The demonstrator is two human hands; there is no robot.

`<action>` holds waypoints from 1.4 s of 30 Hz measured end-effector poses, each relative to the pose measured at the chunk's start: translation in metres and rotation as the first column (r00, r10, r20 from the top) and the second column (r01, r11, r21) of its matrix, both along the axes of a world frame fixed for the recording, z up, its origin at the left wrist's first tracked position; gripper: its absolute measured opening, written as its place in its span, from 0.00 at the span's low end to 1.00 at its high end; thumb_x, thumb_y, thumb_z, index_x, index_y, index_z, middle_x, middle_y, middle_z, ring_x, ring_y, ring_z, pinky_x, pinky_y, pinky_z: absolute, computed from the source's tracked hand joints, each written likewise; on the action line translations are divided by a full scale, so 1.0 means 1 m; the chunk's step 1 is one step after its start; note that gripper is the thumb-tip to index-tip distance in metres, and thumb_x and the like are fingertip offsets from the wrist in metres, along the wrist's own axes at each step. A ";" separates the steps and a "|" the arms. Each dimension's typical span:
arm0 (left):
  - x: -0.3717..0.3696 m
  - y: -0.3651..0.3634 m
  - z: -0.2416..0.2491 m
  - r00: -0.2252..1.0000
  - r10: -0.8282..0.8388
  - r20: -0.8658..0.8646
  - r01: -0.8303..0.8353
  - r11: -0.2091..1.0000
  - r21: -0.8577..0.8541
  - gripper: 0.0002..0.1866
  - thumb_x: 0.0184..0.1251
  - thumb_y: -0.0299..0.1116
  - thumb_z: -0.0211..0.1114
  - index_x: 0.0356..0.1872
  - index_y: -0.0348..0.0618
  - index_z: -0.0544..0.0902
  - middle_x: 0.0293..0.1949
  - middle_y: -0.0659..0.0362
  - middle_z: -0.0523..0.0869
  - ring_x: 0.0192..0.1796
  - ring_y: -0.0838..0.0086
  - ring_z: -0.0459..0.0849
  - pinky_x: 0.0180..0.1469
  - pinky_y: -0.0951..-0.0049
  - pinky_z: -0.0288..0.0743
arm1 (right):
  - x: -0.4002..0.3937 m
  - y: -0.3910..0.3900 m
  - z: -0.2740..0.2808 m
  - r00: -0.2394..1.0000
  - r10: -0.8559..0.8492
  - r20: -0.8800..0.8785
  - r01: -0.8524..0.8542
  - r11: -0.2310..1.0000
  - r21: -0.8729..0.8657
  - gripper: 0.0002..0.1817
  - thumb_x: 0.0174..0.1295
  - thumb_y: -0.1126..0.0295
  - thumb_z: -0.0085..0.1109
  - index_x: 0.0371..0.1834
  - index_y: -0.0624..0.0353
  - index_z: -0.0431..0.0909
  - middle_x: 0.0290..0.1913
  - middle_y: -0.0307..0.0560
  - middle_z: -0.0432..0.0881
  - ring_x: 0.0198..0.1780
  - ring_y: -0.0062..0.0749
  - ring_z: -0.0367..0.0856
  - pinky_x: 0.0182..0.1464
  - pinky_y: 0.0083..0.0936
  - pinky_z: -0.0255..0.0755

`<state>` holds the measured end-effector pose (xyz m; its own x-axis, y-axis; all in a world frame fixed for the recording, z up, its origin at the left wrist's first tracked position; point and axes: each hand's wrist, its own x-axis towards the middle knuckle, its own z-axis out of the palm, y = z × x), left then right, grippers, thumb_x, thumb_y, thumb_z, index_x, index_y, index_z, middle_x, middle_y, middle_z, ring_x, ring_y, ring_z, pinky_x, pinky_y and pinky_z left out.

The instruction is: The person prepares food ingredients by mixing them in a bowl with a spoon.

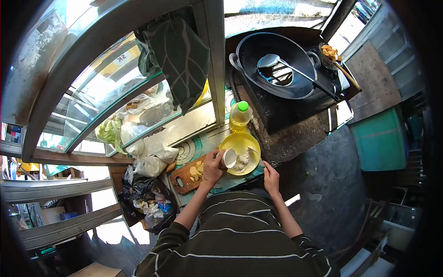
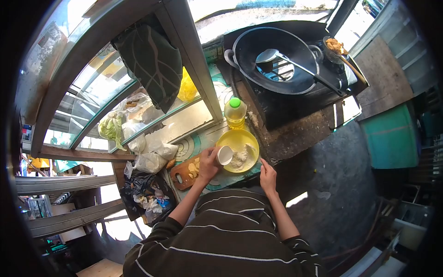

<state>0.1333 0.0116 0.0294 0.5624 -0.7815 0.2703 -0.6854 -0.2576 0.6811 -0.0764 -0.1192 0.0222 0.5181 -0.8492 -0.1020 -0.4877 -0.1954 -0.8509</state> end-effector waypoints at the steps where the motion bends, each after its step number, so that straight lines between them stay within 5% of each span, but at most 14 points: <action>1: 0.000 0.000 -0.002 1.000 0.002 0.017 -0.002 1.000 -0.013 0.34 0.32 0.22 0.68 0.51 0.49 0.75 0.43 0.52 0.76 0.46 0.57 0.74 0.48 0.63 0.70 | 0.000 0.000 0.000 1.000 0.000 -0.001 0.000 1.000 0.001 0.16 0.60 0.73 0.46 0.50 0.64 0.74 0.44 0.60 0.79 0.47 0.48 0.78 0.49 0.33 0.69; 18: 0.003 0.000 0.001 0.997 0.035 -0.065 -0.037 0.999 -0.031 0.38 0.29 0.23 0.71 0.53 0.48 0.74 0.44 0.53 0.75 0.47 0.57 0.74 0.49 0.63 0.70 | 0.000 -0.002 0.003 1.000 0.003 -0.014 -0.003 1.000 -0.002 0.16 0.60 0.73 0.46 0.50 0.65 0.74 0.45 0.60 0.79 0.48 0.48 0.77 0.50 0.32 0.69; 24: 0.022 -0.004 -0.001 0.943 0.178 -0.281 -0.240 0.949 -0.205 0.37 0.34 0.28 0.73 0.55 0.42 0.71 0.47 0.50 0.77 0.50 0.54 0.75 0.50 0.61 0.70 | 0.000 -0.002 0.001 1.000 0.008 -0.001 -0.008 1.000 -0.026 0.16 0.60 0.73 0.46 0.50 0.65 0.74 0.45 0.60 0.78 0.48 0.48 0.77 0.50 0.32 0.69; 27: 0.051 -0.008 -0.004 0.941 0.324 -0.096 -0.337 0.918 -0.207 0.37 0.36 0.31 0.74 0.55 0.41 0.70 0.47 0.49 0.77 0.49 0.53 0.75 0.50 0.60 0.70 | 0.002 -0.002 0.004 1.000 0.011 0.007 -0.011 0.999 -0.034 0.16 0.60 0.73 0.46 0.50 0.65 0.74 0.45 0.61 0.78 0.47 0.49 0.77 0.50 0.33 0.69; 29: 0.078 -0.018 -0.011 0.884 0.415 -0.217 -0.461 0.850 -0.254 0.37 0.38 0.34 0.75 0.55 0.41 0.70 0.47 0.49 0.77 0.49 0.53 0.76 0.50 0.59 0.70 | 0.002 -0.002 0.003 1.000 0.011 0.007 -0.011 0.999 -0.049 0.16 0.60 0.73 0.46 0.50 0.65 0.74 0.45 0.61 0.78 0.47 0.49 0.78 0.49 0.33 0.69; 32: 0.123 -0.030 -0.035 0.829 0.531 -0.175 -0.558 0.772 -0.305 0.34 0.39 0.36 0.75 0.52 0.39 0.72 0.46 0.49 0.78 0.48 0.54 0.77 0.49 0.59 0.70 | 0.004 -0.002 0.006 1.000 0.007 0.006 -0.007 0.999 -0.050 0.16 0.60 0.73 0.46 0.50 0.65 0.74 0.44 0.61 0.79 0.47 0.49 0.78 0.49 0.33 0.69; 40: 0.159 -0.039 -0.046 0.793 0.544 -0.275 -0.606 0.747 -0.271 0.32 0.38 0.40 0.76 0.45 0.37 0.73 0.41 0.48 0.80 0.43 0.55 0.80 0.45 0.61 0.72 | 0.005 -0.001 0.011 0.999 0.009 -0.037 -0.010 1.000 -0.024 0.16 0.61 0.74 0.46 0.50 0.68 0.73 0.47 0.58 0.79 0.50 0.41 0.78 0.52 0.27 0.68; 42: 0.152 -0.038 -0.050 0.748 0.632 -0.202 -0.663 0.701 -0.263 0.33 0.40 0.37 0.74 0.49 0.37 0.69 0.45 0.49 0.74 0.50 0.56 0.72 0.50 0.60 0.67 | 0.005 -0.001 0.010 0.999 0.014 -0.043 -0.014 1.000 -0.009 0.16 0.61 0.74 0.47 0.50 0.67 0.73 0.47 0.58 0.79 0.49 0.40 0.78 0.51 0.27 0.69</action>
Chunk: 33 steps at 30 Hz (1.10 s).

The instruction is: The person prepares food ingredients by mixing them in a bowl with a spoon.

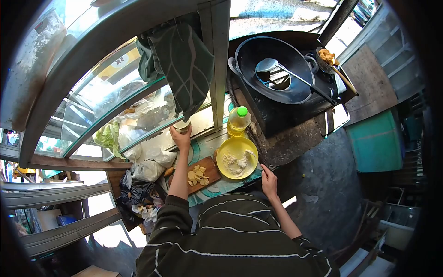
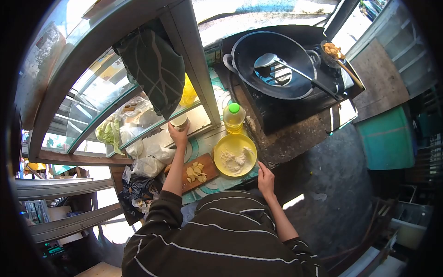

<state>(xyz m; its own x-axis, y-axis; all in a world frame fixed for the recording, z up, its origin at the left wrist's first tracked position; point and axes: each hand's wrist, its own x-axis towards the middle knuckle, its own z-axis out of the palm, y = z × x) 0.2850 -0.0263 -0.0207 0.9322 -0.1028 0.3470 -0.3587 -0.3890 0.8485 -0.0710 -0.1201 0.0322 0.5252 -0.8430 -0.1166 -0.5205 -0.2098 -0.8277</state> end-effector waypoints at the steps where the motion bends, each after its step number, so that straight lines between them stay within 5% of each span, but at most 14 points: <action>1: -0.005 0.002 -0.002 0.998 0.051 0.027 -0.051 0.998 0.028 0.34 0.41 0.36 0.74 0.51 0.37 0.67 0.47 0.50 0.72 0.53 0.56 0.69 0.53 0.59 0.64 | 0.000 0.000 -0.001 1.000 0.004 -0.001 -0.004 1.000 0.002 0.16 0.61 0.74 0.47 0.50 0.67 0.73 0.47 0.58 0.79 0.49 0.40 0.78 0.51 0.27 0.69; 4: -0.039 0.019 -0.007 0.982 0.180 -0.060 -0.174 0.981 0.088 0.33 0.42 0.32 0.69 0.52 0.36 0.64 0.48 0.50 0.67 0.55 0.57 0.64 0.55 0.57 0.61 | 0.002 -0.002 0.000 1.000 0.012 0.000 -0.012 1.000 -0.006 0.16 0.61 0.74 0.47 0.50 0.67 0.74 0.46 0.57 0.79 0.49 0.40 0.79 0.51 0.26 0.69; 6: -0.063 0.034 -0.008 0.998 -0.063 0.029 0.051 0.949 0.313 0.31 0.41 0.31 0.66 0.52 0.42 0.66 0.47 0.53 0.69 0.53 0.59 0.66 0.53 0.58 0.62 | 0.003 -0.003 0.001 0.999 -0.003 0.036 0.004 1.000 -0.011 0.16 0.59 0.74 0.46 0.50 0.65 0.74 0.45 0.61 0.78 0.48 0.49 0.77 0.50 0.32 0.69; 8: -0.071 0.041 -0.008 0.831 -0.512 -0.219 0.551 0.699 0.455 0.36 0.39 0.34 0.68 0.56 0.53 0.67 0.48 0.57 0.70 0.54 0.61 0.66 0.52 0.56 0.61 | 0.002 -0.005 0.001 0.999 0.006 0.034 -0.005 1.000 -0.013 0.16 0.59 0.74 0.46 0.50 0.65 0.74 0.45 0.61 0.78 0.48 0.49 0.77 0.50 0.32 0.69; 9: -0.074 0.042 -0.007 0.834 -0.504 -0.225 0.547 0.701 0.457 0.36 0.39 0.34 0.68 0.56 0.53 0.67 0.48 0.57 0.70 0.54 0.61 0.66 0.52 0.56 0.61 | 0.002 -0.005 -0.001 0.999 0.015 0.034 -0.015 1.000 -0.014 0.16 0.59 0.74 0.46 0.50 0.65 0.74 0.45 0.61 0.78 0.48 0.49 0.77 0.49 0.32 0.69; 11: -0.078 0.040 -0.006 0.541 -0.654 -0.529 0.838 0.371 0.400 0.40 0.36 0.40 0.71 0.59 0.63 0.67 0.48 0.60 0.72 0.55 0.63 0.67 0.52 0.54 0.59 | 0.002 -0.006 -0.003 0.999 0.031 0.035 -0.031 0.999 -0.018 0.16 0.59 0.74 0.46 0.50 0.66 0.74 0.45 0.61 0.78 0.48 0.49 0.77 0.49 0.32 0.69; 14: -0.083 0.030 -0.002 0.532 -0.713 -0.456 0.808 0.268 0.525 0.41 0.34 0.44 0.73 0.59 0.60 0.70 0.46 0.58 0.73 0.54 0.62 0.68 0.52 0.53 0.60 | 0.004 -0.009 -0.001 0.999 0.038 0.038 -0.037 0.999 -0.023 0.16 0.59 0.74 0.46 0.49 0.66 0.74 0.45 0.61 0.78 0.47 0.49 0.78 0.49 0.32 0.69; 21: -0.076 0.017 -0.021 0.533 -0.737 -0.415 0.792 0.261 0.553 0.38 0.35 0.47 0.73 0.56 0.61 0.73 0.44 0.59 0.72 0.53 0.66 0.68 0.47 0.58 0.61 | 0.002 -0.009 -0.002 0.999 0.047 0.002 -0.047 0.999 -0.001 0.16 0.60 0.74 0.47 0.50 0.67 0.74 0.46 0.58 0.79 0.48 0.40 0.79 0.49 0.26 0.69; 24: -0.070 0.017 -0.020 0.577 -0.666 -0.473 0.814 0.418 0.403 0.35 0.37 0.45 0.72 0.54 0.58 0.74 0.43 0.59 0.71 0.53 0.65 0.68 0.45 0.58 0.64 | 0.000 -0.008 -0.005 0.998 0.057 -0.005 -0.056 0.998 0.007 0.16 0.60 0.74 0.47 0.50 0.67 0.74 0.46 0.58 0.80 0.48 0.40 0.79 0.48 0.26 0.70; 26: -0.070 0.020 -0.018 0.753 -0.563 -0.339 0.655 0.598 0.462 0.31 0.38 0.38 0.70 0.51 0.53 0.75 0.42 0.57 0.73 0.50 0.62 0.71 0.46 0.60 0.69 | -0.003 -0.008 -0.008 0.998 0.059 -0.016 -0.059 0.998 0.027 0.16 0.60 0.74 0.47 0.50 0.67 0.74 0.45 0.58 0.80 0.47 0.39 0.79 0.48 0.26 0.70; 29: -0.077 0.020 -0.011 0.878 -0.468 -0.100 0.423 0.663 0.618 0.27 0.43 0.33 0.67 0.51 0.49 0.75 0.42 0.56 0.73 0.46 0.61 0.74 0.44 0.61 0.70 | -0.003 -0.007 -0.008 0.998 0.067 -0.017 -0.066 0.998 0.018 0.16 0.60 0.74 0.47 0.50 0.67 0.74 0.45 0.58 0.80 0.46 0.41 0.80 0.47 0.27 0.70; 33: -0.088 0.014 0.000 0.872 -0.456 0.181 0.235 0.713 0.661 0.24 0.48 0.30 0.64 0.51 0.46 0.74 0.42 0.52 0.74 0.42 0.59 0.75 0.43 0.63 0.71 | -0.002 -0.007 -0.001 0.993 0.078 -0.090 -0.087 0.991 -0.100 0.16 0.60 0.73 0.45 0.51 0.61 0.74 0.40 0.62 0.78 0.45 0.53 0.76 0.44 0.39 0.70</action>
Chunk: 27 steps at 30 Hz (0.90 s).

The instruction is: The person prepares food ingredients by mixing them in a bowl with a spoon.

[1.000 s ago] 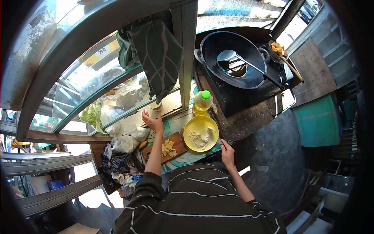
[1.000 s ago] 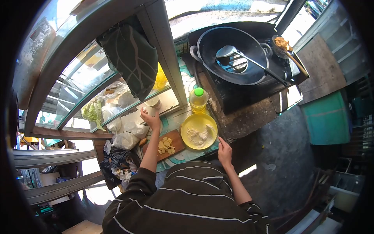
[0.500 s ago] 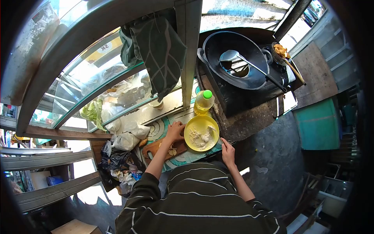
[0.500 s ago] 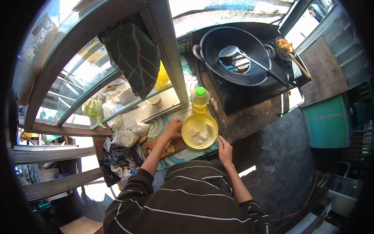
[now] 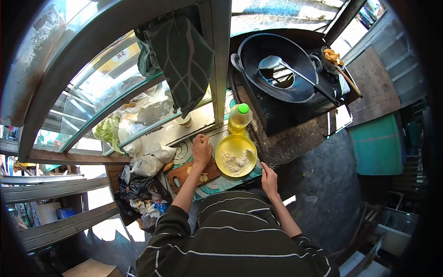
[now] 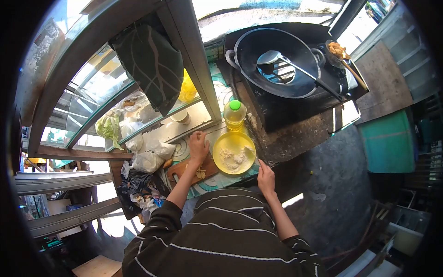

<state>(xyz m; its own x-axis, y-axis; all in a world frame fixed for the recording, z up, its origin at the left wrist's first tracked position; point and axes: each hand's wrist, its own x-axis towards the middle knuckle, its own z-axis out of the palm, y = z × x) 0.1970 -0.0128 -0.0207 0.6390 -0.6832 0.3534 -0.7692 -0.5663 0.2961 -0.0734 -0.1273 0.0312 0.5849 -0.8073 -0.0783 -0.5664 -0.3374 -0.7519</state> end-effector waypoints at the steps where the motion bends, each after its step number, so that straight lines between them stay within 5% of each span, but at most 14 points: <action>1: -0.004 -0.001 -0.002 0.969 -0.094 -0.228 0.097 0.995 -0.001 0.21 0.49 0.29 0.62 0.49 0.44 0.75 0.40 0.50 0.74 0.42 0.57 0.75 0.43 0.62 0.71 | 0.000 0.000 0.000 1.000 0.000 0.000 0.000 1.000 0.002 0.16 0.60 0.73 0.45 0.51 0.61 0.74 0.40 0.62 0.78 0.45 0.53 0.76 0.44 0.39 0.70; 2: -0.009 -0.003 -0.003 0.878 -0.179 -0.443 0.188 0.982 -0.023 0.18 0.51 0.28 0.61 0.47 0.42 0.76 0.39 0.48 0.75 0.41 0.55 0.75 0.43 0.62 0.71 | 0.000 -0.001 0.000 0.998 0.002 -0.069 -0.004 1.000 -0.027 0.16 0.61 0.73 0.44 0.50 0.61 0.74 0.39 0.61 0.79 0.44 0.54 0.77 0.42 0.41 0.70; 10: -0.018 -0.020 -0.022 0.815 -0.132 -0.564 0.104 0.991 -0.082 0.08 0.54 0.25 0.57 0.36 0.37 0.80 0.33 0.46 0.76 0.37 0.53 0.77 0.41 0.62 0.71 | 0.000 0.002 -0.015 0.983 0.107 -0.149 -0.107 0.994 0.010 0.15 0.60 0.73 0.44 0.49 0.54 0.74 0.33 0.58 0.79 0.34 0.57 0.77 0.35 0.44 0.71; 12: -0.018 -0.022 -0.024 0.796 -0.147 -0.587 0.110 0.989 -0.099 0.08 0.54 0.25 0.57 0.34 0.36 0.80 0.33 0.46 0.77 0.37 0.53 0.77 0.40 0.62 0.71 | 0.007 0.009 -0.017 0.951 0.259 -0.167 -0.274 0.959 -0.077 0.16 0.58 0.73 0.45 0.50 0.51 0.73 0.31 0.56 0.78 0.32 0.56 0.77 0.34 0.45 0.71; 16: -0.020 -0.020 -0.024 0.808 -0.146 -0.571 0.053 0.983 -0.177 0.08 0.53 0.24 0.57 0.33 0.36 0.81 0.30 0.46 0.79 0.34 0.54 0.79 0.38 0.63 0.71 | 0.003 0.009 0.000 0.875 0.309 -0.374 -0.383 0.913 -0.142 0.19 0.56 0.73 0.48 0.52 0.47 0.72 0.27 0.51 0.76 0.28 0.51 0.78 0.28 0.44 0.72; 27: -0.024 -0.013 -0.023 0.850 -0.144 -0.507 0.054 0.980 -0.189 0.10 0.55 0.24 0.56 0.38 0.39 0.82 0.30 0.49 0.80 0.33 0.56 0.80 0.36 0.63 0.74 | 0.026 0.009 -0.005 0.974 0.146 -0.175 -0.133 0.988 0.083 0.13 0.58 0.72 0.48 0.44 0.57 0.78 0.30 0.63 0.78 0.35 0.55 0.78 0.35 0.41 0.71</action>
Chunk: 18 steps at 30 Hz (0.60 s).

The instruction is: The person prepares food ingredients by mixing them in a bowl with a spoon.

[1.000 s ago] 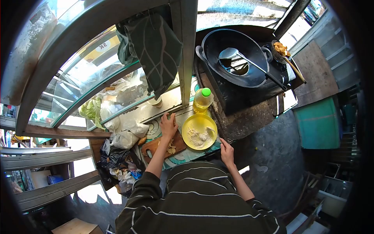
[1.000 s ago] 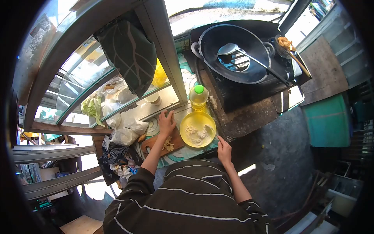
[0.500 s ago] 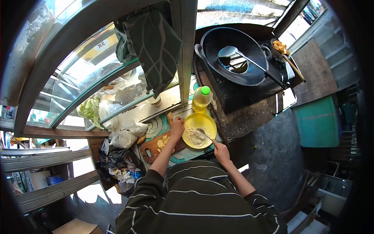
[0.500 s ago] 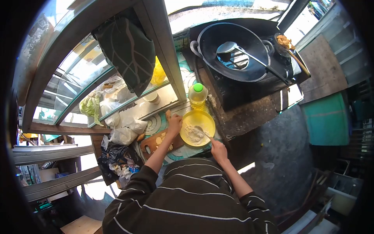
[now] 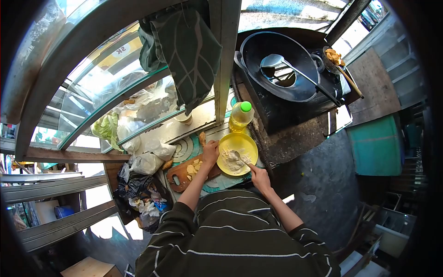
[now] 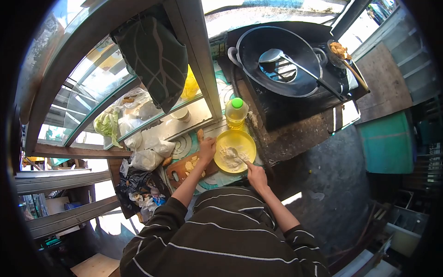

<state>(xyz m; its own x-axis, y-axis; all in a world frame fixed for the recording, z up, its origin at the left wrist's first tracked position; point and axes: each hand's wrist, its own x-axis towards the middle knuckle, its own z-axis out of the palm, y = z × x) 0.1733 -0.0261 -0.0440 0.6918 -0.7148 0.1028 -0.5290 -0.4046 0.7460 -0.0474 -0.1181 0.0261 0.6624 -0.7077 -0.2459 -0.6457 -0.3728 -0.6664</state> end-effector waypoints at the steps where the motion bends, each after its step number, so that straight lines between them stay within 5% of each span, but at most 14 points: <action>1: -0.001 0.000 -0.001 1.000 -0.002 0.001 0.003 1.000 -0.022 0.10 0.55 0.24 0.56 0.38 0.40 0.82 0.29 0.49 0.80 0.33 0.55 0.80 0.35 0.63 0.74 | -0.004 -0.001 0.005 0.995 0.080 -0.055 -0.082 0.996 -0.036 0.13 0.58 0.72 0.49 0.44 0.56 0.78 0.29 0.62 0.78 0.34 0.55 0.78 0.35 0.42 0.71; 3: -0.002 -0.001 0.000 1.000 0.002 0.002 -0.002 0.999 -0.043 0.11 0.55 0.24 0.56 0.38 0.40 0.81 0.29 0.49 0.79 0.32 0.55 0.80 0.35 0.62 0.74 | -0.014 -0.011 0.018 0.971 0.196 -0.135 -0.208 0.975 -0.082 0.13 0.57 0.72 0.49 0.44 0.53 0.79 0.28 0.60 0.78 0.32 0.53 0.78 0.34 0.43 0.71; 6: -0.007 0.000 0.003 1.000 -0.023 0.017 0.023 1.000 -0.002 0.11 0.54 0.24 0.56 0.39 0.41 0.81 0.29 0.50 0.79 0.32 0.55 0.80 0.35 0.62 0.74 | -0.019 -0.024 0.012 0.986 0.133 -0.098 -0.147 0.977 -0.153 0.16 0.56 0.72 0.47 0.48 0.48 0.76 0.28 0.57 0.79 0.31 0.53 0.79 0.32 0.46 0.72; 15: -0.004 0.004 0.000 1.000 -0.009 0.011 0.010 0.997 -0.083 0.12 0.54 0.23 0.56 0.40 0.42 0.80 0.29 0.50 0.78 0.32 0.54 0.79 0.34 0.61 0.74 | -0.007 -0.011 0.016 0.940 0.304 -0.156 -0.327 0.933 -0.150 0.15 0.55 0.71 0.49 0.45 0.50 0.79 0.26 0.56 0.79 0.29 0.50 0.79 0.32 0.42 0.72; 18: -0.009 0.004 0.005 1.000 -0.003 0.015 0.004 1.000 -0.027 0.11 0.54 0.25 0.56 0.39 0.42 0.81 0.29 0.50 0.79 0.32 0.54 0.79 0.33 0.62 0.73 | -0.006 -0.027 0.019 0.973 0.195 -0.125 -0.216 0.956 -0.196 0.15 0.54 0.71 0.49 0.45 0.49 0.78 0.26 0.55 0.79 0.28 0.51 0.79 0.31 0.43 0.73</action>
